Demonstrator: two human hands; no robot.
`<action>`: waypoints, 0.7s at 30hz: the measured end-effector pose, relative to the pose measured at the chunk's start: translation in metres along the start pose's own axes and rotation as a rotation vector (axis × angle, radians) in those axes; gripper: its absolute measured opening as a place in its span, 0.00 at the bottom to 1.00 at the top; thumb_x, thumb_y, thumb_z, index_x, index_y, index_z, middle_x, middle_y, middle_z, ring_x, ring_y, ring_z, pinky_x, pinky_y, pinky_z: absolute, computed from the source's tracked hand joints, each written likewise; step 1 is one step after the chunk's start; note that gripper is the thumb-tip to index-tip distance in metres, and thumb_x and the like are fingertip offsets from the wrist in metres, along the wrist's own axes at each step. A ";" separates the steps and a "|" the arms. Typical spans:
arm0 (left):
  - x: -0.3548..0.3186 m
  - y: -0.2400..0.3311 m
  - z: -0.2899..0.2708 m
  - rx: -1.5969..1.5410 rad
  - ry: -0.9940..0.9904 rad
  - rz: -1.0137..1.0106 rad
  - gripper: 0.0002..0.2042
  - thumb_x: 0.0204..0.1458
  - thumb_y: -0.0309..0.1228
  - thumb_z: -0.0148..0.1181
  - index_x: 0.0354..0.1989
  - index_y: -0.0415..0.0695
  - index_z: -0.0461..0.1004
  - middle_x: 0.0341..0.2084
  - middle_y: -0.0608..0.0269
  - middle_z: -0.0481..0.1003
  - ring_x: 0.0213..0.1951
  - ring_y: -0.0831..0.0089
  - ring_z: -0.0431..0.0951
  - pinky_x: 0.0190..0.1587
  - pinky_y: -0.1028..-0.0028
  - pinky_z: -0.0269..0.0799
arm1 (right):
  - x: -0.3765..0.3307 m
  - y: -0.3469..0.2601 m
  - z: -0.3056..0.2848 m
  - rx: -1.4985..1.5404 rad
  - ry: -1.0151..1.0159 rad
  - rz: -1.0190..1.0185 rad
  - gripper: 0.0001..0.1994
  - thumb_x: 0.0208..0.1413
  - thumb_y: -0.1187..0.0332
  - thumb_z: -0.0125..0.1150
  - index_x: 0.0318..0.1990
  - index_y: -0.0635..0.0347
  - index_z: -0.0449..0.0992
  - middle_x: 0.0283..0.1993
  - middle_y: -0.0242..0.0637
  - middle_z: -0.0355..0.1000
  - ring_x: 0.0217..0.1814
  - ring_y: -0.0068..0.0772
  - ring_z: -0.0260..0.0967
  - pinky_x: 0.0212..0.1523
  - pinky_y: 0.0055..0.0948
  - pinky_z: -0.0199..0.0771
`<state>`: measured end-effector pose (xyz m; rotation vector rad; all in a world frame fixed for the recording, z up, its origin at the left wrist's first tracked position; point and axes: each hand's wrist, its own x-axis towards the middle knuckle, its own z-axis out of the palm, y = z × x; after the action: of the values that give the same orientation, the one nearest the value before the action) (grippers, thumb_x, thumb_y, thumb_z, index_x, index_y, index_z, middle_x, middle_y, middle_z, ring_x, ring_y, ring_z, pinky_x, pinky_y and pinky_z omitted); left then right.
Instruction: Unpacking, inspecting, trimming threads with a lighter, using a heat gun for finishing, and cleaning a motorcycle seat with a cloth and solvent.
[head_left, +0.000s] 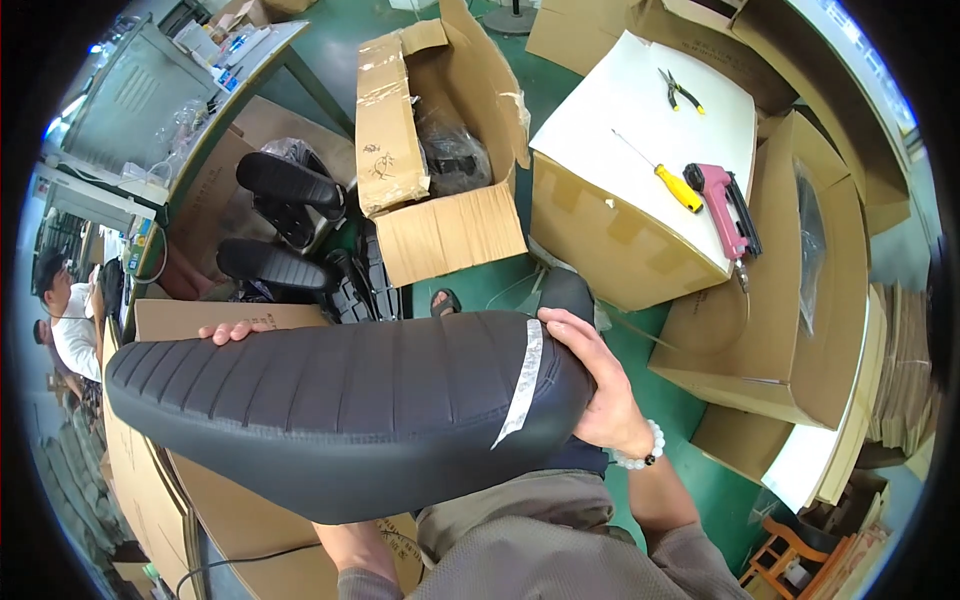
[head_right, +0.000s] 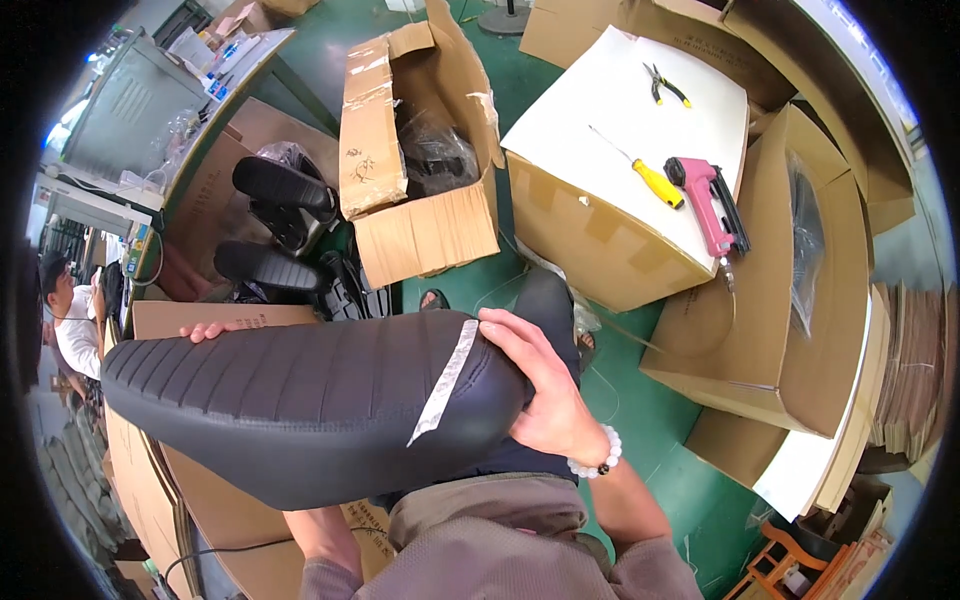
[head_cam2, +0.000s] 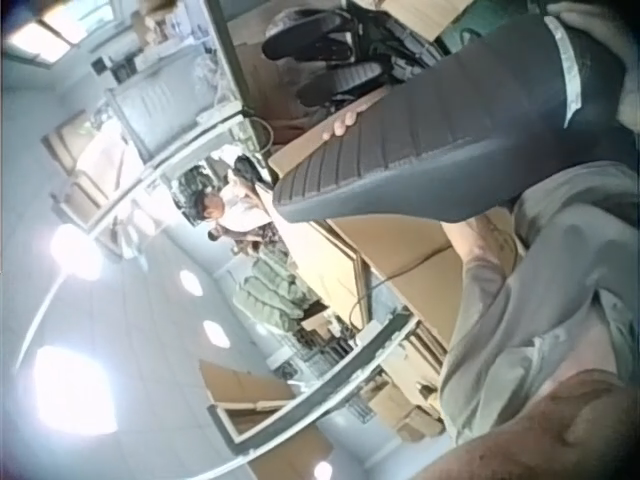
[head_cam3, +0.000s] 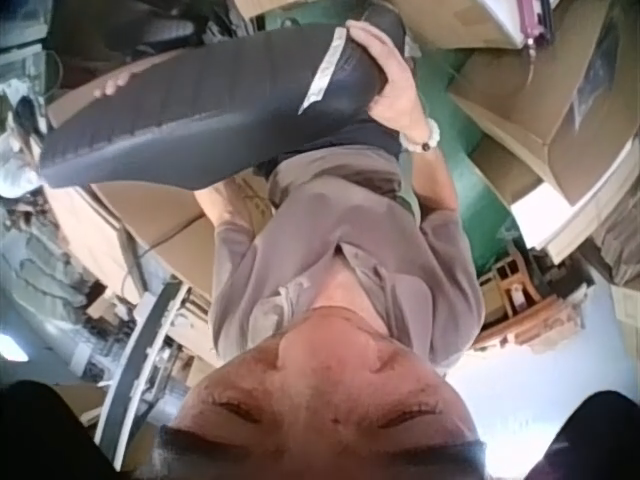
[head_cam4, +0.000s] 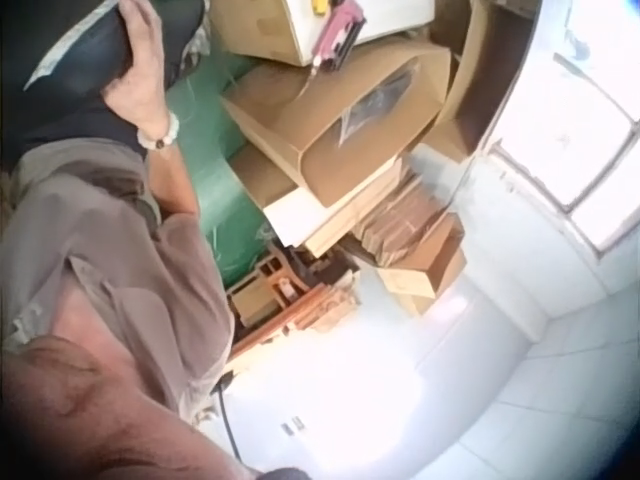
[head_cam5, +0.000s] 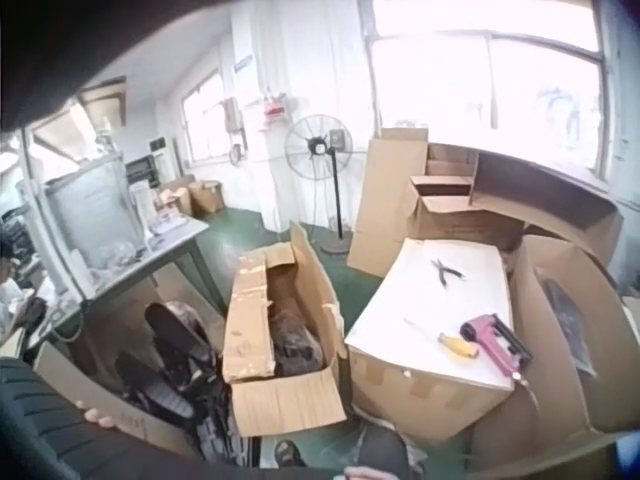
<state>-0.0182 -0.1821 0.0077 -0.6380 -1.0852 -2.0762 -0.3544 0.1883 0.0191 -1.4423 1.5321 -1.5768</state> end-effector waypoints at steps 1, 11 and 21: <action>-0.001 0.003 0.003 -0.023 -0.068 0.006 0.25 0.64 0.49 0.43 0.62 0.45 0.65 0.57 0.57 0.71 0.60 0.61 0.68 0.68 0.56 0.52 | -0.001 -0.004 -0.002 -0.059 -0.045 0.023 0.37 0.40 0.76 0.71 0.63 0.63 0.65 0.69 0.48 0.57 0.71 0.47 0.56 0.68 0.40 0.57; -0.002 -0.002 0.026 -0.059 -0.138 0.079 0.21 0.65 0.46 0.45 0.60 0.49 0.67 0.54 0.62 0.73 0.58 0.65 0.70 0.67 0.59 0.50 | -0.001 -0.037 -0.022 0.058 -0.233 -0.067 0.34 0.40 0.70 0.71 0.59 0.66 0.68 0.64 0.50 0.61 0.67 0.57 0.58 0.65 0.50 0.59; -0.004 -0.013 0.030 -0.189 -0.148 0.192 0.17 0.64 0.43 0.49 0.57 0.50 0.70 0.50 0.63 0.75 0.55 0.67 0.71 0.67 0.61 0.52 | -0.002 -0.033 -0.011 0.081 -0.214 -0.106 0.26 0.43 0.73 0.72 0.53 0.61 0.73 0.61 0.44 0.65 0.64 0.53 0.61 0.61 0.48 0.65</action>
<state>-0.0228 -0.1502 0.0147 -0.9635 -0.8748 -2.0023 -0.3537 0.2027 0.0514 -1.6121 1.2740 -1.4715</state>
